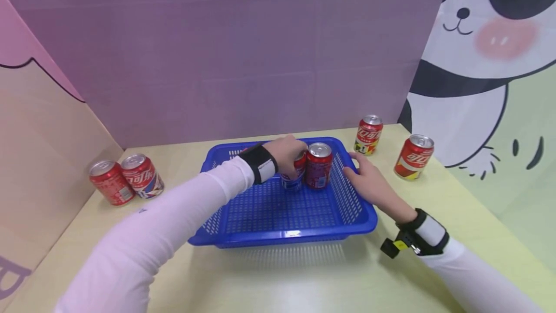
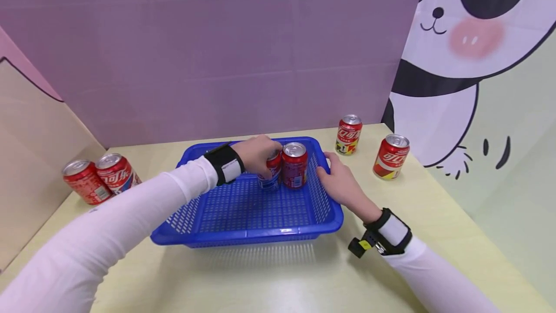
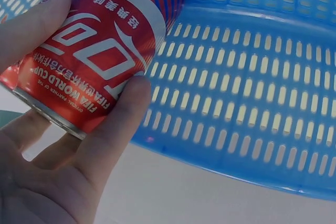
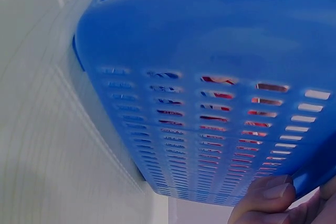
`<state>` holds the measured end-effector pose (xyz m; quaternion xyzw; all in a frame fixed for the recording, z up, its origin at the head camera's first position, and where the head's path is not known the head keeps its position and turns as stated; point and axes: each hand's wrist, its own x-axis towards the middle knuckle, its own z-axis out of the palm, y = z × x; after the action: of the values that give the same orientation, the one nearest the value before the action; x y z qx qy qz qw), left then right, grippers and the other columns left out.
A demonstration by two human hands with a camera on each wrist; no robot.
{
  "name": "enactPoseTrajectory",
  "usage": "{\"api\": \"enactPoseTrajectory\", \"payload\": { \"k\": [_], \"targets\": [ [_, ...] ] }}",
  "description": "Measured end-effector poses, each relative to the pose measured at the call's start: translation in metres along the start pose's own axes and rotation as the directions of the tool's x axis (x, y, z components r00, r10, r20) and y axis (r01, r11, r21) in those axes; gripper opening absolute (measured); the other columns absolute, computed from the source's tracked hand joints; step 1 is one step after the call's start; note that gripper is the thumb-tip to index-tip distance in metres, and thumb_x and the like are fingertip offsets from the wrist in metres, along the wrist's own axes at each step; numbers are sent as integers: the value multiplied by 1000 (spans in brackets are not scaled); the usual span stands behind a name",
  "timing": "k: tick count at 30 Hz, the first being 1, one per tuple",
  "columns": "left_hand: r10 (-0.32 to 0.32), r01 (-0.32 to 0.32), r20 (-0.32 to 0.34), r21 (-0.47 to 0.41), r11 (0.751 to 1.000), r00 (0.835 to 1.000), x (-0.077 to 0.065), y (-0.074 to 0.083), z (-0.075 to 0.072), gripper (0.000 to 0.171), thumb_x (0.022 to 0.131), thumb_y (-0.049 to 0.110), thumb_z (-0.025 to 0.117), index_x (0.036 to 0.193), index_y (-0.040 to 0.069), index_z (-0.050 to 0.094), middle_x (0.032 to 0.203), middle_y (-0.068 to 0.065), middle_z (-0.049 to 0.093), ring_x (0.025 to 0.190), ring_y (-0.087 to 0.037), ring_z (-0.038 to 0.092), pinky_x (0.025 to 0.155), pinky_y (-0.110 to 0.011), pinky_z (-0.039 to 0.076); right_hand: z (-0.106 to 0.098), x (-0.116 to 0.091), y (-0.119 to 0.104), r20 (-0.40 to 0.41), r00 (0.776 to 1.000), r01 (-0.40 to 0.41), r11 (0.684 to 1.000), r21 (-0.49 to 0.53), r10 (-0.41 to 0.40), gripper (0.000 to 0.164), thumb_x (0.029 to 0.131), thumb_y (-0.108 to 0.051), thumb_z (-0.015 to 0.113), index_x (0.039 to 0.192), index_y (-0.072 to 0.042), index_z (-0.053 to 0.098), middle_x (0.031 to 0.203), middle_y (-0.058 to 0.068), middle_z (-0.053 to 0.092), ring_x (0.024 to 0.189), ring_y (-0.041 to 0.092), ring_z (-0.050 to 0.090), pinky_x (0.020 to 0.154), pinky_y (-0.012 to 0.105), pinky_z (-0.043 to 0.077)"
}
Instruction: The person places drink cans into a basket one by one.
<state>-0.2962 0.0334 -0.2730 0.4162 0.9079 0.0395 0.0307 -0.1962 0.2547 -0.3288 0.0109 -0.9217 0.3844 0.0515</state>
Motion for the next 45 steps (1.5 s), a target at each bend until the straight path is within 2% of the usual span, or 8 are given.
{"api": "enactPoseTrajectory", "payload": {
  "k": [9, 23, 27, 31, 35, 37, 42, 45],
  "targets": [
    [-27, 26, -29, -41, 999, 999, -2, -2, 1, 53, 64, 15, 90, 110, 8, 64, 98, -4, 63, 88, -18, 61, 70, -26, 53, -1, 0, -1, 0, 1000, 9, 1000, 4, -9, 57, 103, -22, 46, 149, 5, 27, 140, 34, 43, 123, 49, 47, 96, 62, 42],
    [3, -4, -17, -8, 1000, 1000, 2, -4, 2, 54, 67, 21, 91, 112, 8, 63, 100, -4, 62, 91, -17, 60, 72, -25, 53, -4, -1, -2, -2, 1000, 1, 1000, 16, -1, 58, 103, -22, 46, 150, 5, 26, 142, 34, 40, 124, 50, 46, 96, 62, 42],
    [51, -50, -40, 24, 998, 998, -11, -5, -11, 57, 74, 30, 86, 121, 7, 62, 112, -9, 61, 102, -22, 59, 83, -31, 52, -3, -2, -3, 2, 1000, 7, 1000, 23, -7, 58, 103, -23, 47, 150, 5, 27, 142, 34, 40, 123, 50, 46, 96, 62, 42],
    [77, -76, -122, 13, 997, 989, -42, -8, -42, 56, 89, 39, 72, 131, 4, 59, 129, -15, 56, 119, -28, 52, 99, -40, 45, -1, -4, -3, 7, 1000, 1, 1000, 29, -1, 58, 103, -23, 47, 150, 5, 26, 142, 34, 40, 123, 50, 46, 95, 61, 43],
    [74, -94, -311, -49, 994, 948, -100, -25, -70, 45, 96, 34, 64, 128, 2, 61, 128, -16, 58, 116, -29, 55, 97, -42, 47, 2, -6, -6, 6, 1000, -7, 1000, 26, 7, 58, 103, -22, 47, 150, 5, 26, 142, 34, 40, 124, 51, 46, 95, 61, 43],
    [45, -84, -421, -74, 994, 906, -134, -40, -72, 38, 97, 28, 64, 123, 1, 64, 122, -15, 61, 110, -29, 59, 91, -43, 51, 4, -7, -6, 5, 1000, -3, 1000, 24, 3, 58, 103, -22, 47, 149, 5, 27, 142, 34, 40, 123, 51, 46, 95, 61, 44],
    [-148, 31, -579, -207, 978, 802, -199, -78, -49, 29, 98, 22, 63, 117, 1, 67, 115, -15, 63, 100, -31, 64, 81, -48, 55, 5, -7, -3, -11, 1000, 20, 1000, 18, -20, 57, 103, -21, 48, 148, 7, 28, 142, 35, 40, 123, 50, 47, 96, 61, 42],
    [-290, 109, -564, -332, 937, 773, -217, -90, -27, 34, 99, 26, 59, 121, 0, 64, 117, -17, 62, 105, -33, 61, 82, -52, 54, 3, -4, 0, -18, 1000, 23, 1000, 11, -23, 57, 103, -21, 47, 149, 6, 28, 143, 35, 39, 124, 51, 46, 96, 62, 41]
  ]
}}
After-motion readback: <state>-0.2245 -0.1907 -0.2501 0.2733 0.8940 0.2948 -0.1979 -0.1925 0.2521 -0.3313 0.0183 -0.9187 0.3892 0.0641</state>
